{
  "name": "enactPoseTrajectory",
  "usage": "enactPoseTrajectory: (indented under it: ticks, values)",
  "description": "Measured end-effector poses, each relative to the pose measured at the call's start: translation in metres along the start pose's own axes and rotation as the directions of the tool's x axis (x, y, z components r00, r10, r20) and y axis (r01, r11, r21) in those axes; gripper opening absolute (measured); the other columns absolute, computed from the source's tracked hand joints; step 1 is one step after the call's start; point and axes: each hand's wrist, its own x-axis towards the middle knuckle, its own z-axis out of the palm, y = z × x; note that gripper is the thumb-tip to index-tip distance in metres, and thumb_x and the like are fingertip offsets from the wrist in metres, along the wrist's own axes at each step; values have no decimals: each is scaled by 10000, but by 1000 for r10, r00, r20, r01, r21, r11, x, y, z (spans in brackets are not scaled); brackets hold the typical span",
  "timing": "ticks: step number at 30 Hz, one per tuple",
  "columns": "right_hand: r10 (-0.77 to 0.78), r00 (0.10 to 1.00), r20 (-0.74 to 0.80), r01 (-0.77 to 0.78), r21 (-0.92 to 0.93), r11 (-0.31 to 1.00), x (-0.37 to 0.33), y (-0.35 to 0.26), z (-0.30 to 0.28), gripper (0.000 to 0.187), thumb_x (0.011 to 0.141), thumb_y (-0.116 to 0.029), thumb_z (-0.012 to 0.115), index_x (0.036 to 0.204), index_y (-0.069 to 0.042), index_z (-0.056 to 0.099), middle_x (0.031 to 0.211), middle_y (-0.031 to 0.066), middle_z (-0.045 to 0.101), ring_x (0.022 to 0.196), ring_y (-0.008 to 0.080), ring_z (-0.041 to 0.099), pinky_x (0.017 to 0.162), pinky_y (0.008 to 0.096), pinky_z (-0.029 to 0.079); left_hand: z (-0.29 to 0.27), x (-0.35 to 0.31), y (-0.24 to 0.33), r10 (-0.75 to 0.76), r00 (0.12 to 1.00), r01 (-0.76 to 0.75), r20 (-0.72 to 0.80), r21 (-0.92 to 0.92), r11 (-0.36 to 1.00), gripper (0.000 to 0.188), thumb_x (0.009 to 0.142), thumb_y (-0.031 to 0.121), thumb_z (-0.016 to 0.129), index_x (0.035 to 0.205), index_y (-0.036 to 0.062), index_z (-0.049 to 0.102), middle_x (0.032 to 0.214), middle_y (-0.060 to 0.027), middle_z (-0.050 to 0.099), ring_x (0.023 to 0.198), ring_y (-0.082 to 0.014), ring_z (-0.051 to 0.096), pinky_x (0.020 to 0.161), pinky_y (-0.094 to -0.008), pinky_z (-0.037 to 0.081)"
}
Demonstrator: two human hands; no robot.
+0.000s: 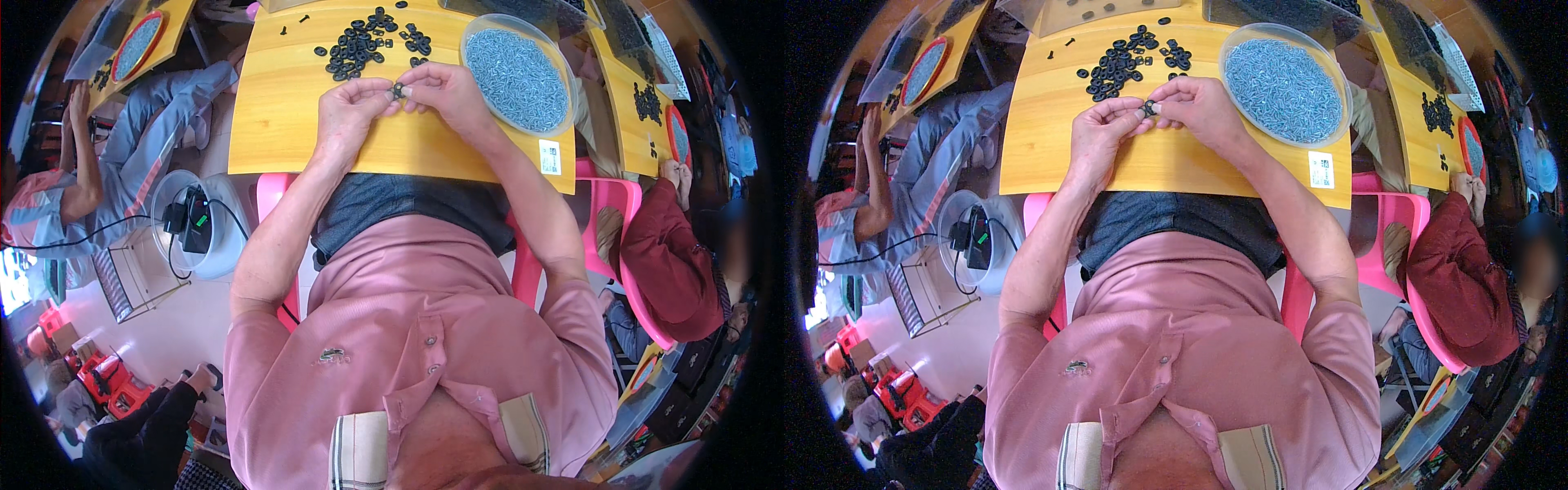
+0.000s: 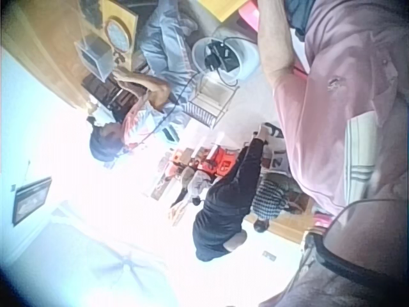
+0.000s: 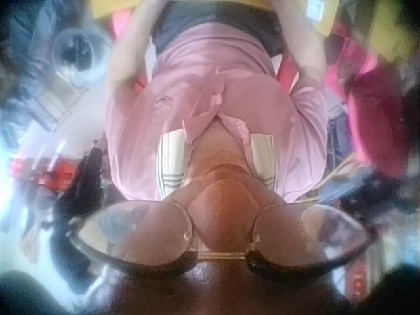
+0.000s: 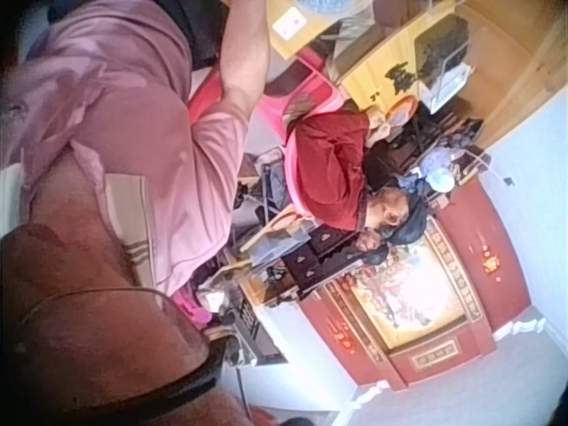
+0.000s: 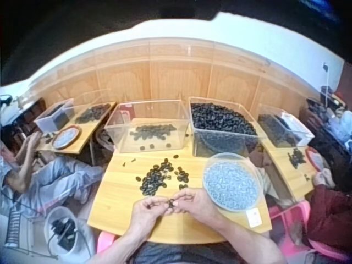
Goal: The person assembles plastic components by inserting small metal pins into them by hand.
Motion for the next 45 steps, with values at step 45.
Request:
enactPoseTrajectory:
  ticks: [45]
  values:
    - [134, 977, 166, -144, 51, 988, 1, -8, -15, 242, 803, -74, 683, 1016, -6, 590, 722, 7, 619, 627, 71, 560, 573, 220, 425, -1, -2, 6, 354, 866, -500, 354, 642, 581, 266, 751, 130, 835, 947, 0, 712, 817, -97, 712, 688, -121, 665, 650, -270, 543]
